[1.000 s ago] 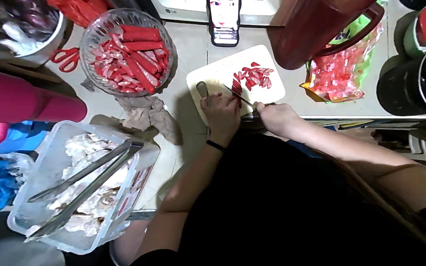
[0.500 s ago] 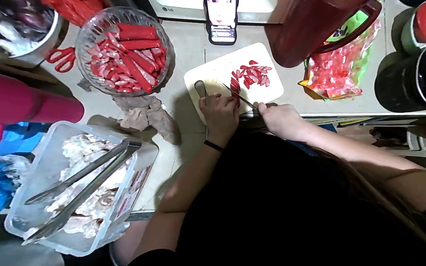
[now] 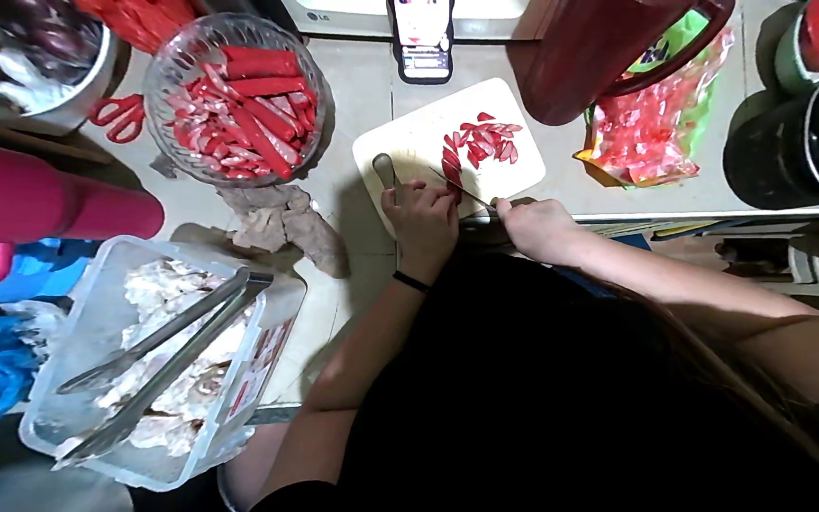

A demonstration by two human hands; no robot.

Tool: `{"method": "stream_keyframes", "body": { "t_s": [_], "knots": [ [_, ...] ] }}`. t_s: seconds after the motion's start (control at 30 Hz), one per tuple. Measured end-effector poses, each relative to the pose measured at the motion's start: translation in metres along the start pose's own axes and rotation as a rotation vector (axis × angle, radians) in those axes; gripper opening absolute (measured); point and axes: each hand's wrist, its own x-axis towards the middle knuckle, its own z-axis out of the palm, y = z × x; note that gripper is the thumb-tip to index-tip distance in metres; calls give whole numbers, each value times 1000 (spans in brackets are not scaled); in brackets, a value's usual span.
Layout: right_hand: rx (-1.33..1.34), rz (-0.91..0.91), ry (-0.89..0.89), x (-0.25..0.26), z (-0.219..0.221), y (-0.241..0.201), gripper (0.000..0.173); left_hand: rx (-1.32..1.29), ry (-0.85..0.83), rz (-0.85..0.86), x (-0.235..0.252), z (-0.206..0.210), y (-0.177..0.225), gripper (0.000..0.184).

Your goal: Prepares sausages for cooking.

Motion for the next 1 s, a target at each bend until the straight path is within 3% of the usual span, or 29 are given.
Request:
{"method": "stream_keyframes", "body": {
  "t_s": [0.23,0.43,0.53,0.6,0.7,0.87,1.0],
  "knots": [
    [23,-9,0,-6,1,-7,27,-13,-7,-10,-1,-2,3,16],
    [72,2,7,7,9,-10,31,-6,4,-8,-1,0,3,16],
    [88,-36,-13,6,2,2,34,0,6,-10,2,1,2,16],
    [140,-78,35,3,-2,17,26,-4,5,-31,3,1,0,19],
    [323,-40,196,-1,-3,40,32,-42,6,-45,7,1,-4,39],
    [581,142,453,10,13,71,30,-125,-76,-37,32,20,-9,92],
    [589,199,642,25,35,76,38,-125,-223,-11,70,37,8,103]
  ]
}}
